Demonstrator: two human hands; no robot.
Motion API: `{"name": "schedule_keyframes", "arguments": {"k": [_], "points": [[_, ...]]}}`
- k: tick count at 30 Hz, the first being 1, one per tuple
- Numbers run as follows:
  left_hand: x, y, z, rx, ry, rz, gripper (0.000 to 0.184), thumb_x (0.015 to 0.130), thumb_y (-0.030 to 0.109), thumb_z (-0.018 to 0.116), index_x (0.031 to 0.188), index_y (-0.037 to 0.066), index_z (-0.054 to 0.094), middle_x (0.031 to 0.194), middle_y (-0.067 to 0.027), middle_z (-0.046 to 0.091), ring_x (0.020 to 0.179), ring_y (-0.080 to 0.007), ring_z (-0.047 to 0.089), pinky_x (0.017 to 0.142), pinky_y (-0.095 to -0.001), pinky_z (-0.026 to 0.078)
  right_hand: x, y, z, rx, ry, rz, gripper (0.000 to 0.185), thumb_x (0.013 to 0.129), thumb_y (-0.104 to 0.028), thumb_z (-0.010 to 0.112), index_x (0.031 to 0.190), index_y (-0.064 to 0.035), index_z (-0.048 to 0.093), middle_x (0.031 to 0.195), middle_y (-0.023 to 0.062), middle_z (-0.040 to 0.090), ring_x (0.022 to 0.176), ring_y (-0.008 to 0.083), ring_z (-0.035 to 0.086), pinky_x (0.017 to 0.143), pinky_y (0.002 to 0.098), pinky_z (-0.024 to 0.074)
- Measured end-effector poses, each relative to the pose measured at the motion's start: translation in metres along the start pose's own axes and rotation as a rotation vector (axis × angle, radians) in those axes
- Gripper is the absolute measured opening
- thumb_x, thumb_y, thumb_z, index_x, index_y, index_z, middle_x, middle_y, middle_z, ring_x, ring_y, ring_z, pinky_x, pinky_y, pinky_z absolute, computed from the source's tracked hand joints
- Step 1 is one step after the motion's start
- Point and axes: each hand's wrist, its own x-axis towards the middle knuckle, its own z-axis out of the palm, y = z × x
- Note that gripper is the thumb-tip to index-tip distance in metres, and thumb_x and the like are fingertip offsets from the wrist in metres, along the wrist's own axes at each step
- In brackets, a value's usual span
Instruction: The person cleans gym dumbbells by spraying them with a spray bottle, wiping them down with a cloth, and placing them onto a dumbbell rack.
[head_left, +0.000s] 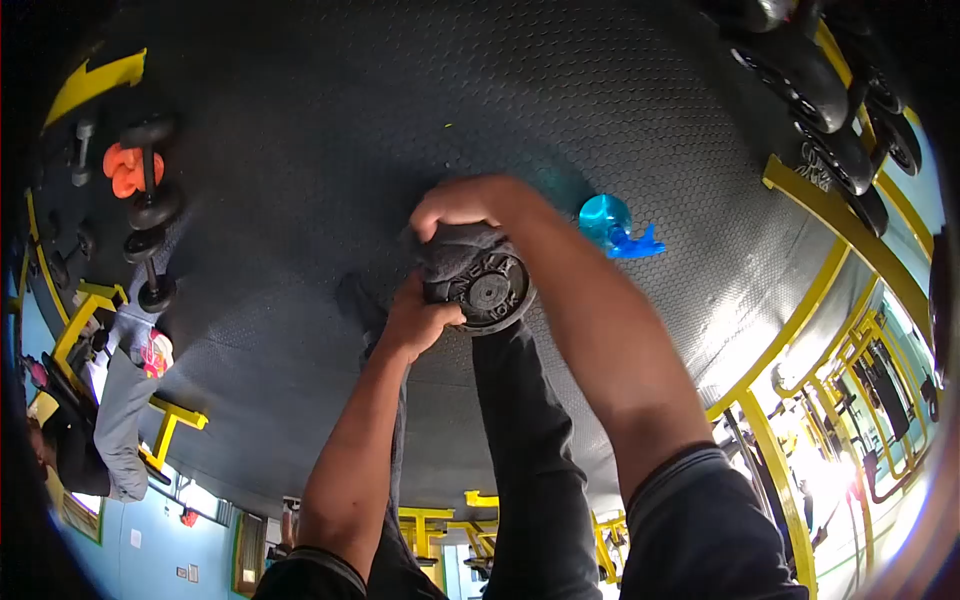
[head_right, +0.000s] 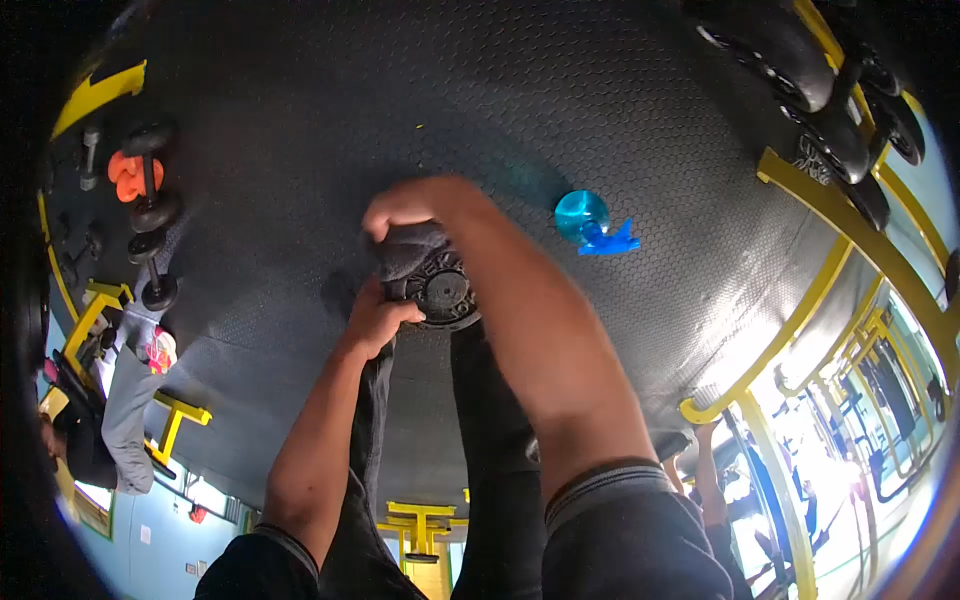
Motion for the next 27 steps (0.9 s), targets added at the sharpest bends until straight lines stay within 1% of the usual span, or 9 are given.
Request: {"name": "schedule_keyframes", "arguments": {"k": [3,9,15,17,18,20,23,24,27], "points": [[0.001,-0.022,-0.025,-0.05,0.055,-0.127,0.048,0.057,-0.004,0.065,0.104,-0.001,0.056,0.089,-0.0077,0.062,0.078,-0.0182,0.057,0.07,-0.0327,0.047,0.03,0.061,0.021,0.741,-0.133,-0.128,0.035,0.073,-0.024,0.062,0.1,-0.001,0.064,0.098,0.0125,0.066,0.093,0.0267,0.064,0.084,0.0412,0.051],[0.009,-0.023,-0.064,-0.368,0.091,-0.186,0.042,0.058,-0.003,0.062,0.099,0.0,0.059,0.087,-0.0092,0.061,0.076,-0.0197,0.057,0.071,-0.033,0.046,0.013,0.123,0.155,1.98,0.252,-0.466,0.036,0.08,-0.02,0.051,0.11,-0.0033,0.058,0.108,0.0094,0.064,0.103,0.0253,0.06,0.093,0.0426,0.0464],[-0.007,-0.009,-0.062,-0.275,0.054,-0.239,0.058,0.071,0.01,0.063,0.126,0.005,0.046,0.112,-0.0106,0.055,0.101,-0.0231,0.053,0.09,-0.0357,0.039,0.024,0.089,0.267,2.218,0.669,-0.388,0.033,0.083,-0.018,0.047,0.111,-0.0063,0.059,0.111,0.0089,0.062,0.103,0.0251,0.059,0.093,0.0405,0.0441],[-0.025,0.003,-0.065,-0.311,0.107,-0.264,0.07,0.077,0.016,0.063,0.14,0.008,0.036,0.127,-0.0123,0.05,0.116,-0.0252,0.049,0.101,-0.0386,0.035,-0.008,0.068,0.249,1.346,1.32,-0.282,0.031,0.086,-0.013,0.048,0.114,-0.0054,0.058,0.112,0.0096,0.062,0.105,0.0247,0.059,0.094,0.0405,0.043],[-0.035,0.012,-0.065,-0.274,0.117,-0.249,0.072,0.081,0.025,0.061,0.144,0.012,0.029,0.134,-0.0115,0.044,0.122,-0.026,0.043,0.104,-0.0415,0.03,-0.019,0.057,0.231,1.285,1.33,-0.313,0.031,0.087,-0.012,0.05,0.116,-0.0024,0.056,0.113,0.0135,0.06,0.107,0.0295,0.056,0.099,0.0422,0.0392],[-0.044,0.005,-0.061,-0.209,0.142,-0.193,0.068,0.088,0.046,0.052,0.146,0.019,0.029,0.142,-0.0097,0.035,0.132,-0.0275,0.032,0.108,-0.0481,0.024,-0.013,0.04,0.201,0.258,1.676,-0.111,0.035,0.088,-0.017,0.053,0.12,-0.0007,0.054,0.122,0.0185,0.053,0.114,0.0357,0.049,0.103,0.0452,0.0335],[-0.061,0.011,-0.041,-0.395,0.202,-0.028,0.065,0.091,0.043,0.053,0.144,0.012,0.032,0.14,-0.012,0.039,0.129,-0.026,0.037,0.106,-0.0432,0.028,0.015,0.005,0.197,-0.168,1.511,0.049,0.05,0.078,-0.024,0.06,0.125,-0.0066,0.053,0.134,0.0173,0.046,0.124,0.0339,0.042,0.109,0.0523,0.0229],[-0.053,0.0,-0.039,-0.416,0.218,0.069,0.066,0.094,0.033,0.055,0.143,-0.001,0.027,0.138,-0.0183,0.042,0.125,-0.0245,0.043,0.104,-0.0337,0.035,0.021,0.012,0.206,-0.166,1.517,0.047,0.05,0.078,-0.024,0.06,0.125,-0.0066,0.053,0.134,0.0173,0.046,0.124,0.0339,0.042,0.109,0.0523,0.0229],[-0.054,-0.017,-0.035,-0.208,0.283,0.051,0.068,0.094,0.036,0.054,0.141,-0.005,0.027,0.134,-0.0208,0.045,0.125,-0.0244,0.044,0.103,-0.0341,0.035,0.019,0.05,0.243,-0.532,1.305,-0.37,0.055,0.071,-0.028,0.062,0.123,-0.0104,0.056,0.128,0.012,0.052,0.12,0.0295,0.047,0.111,0.0547,0.0197]]}}
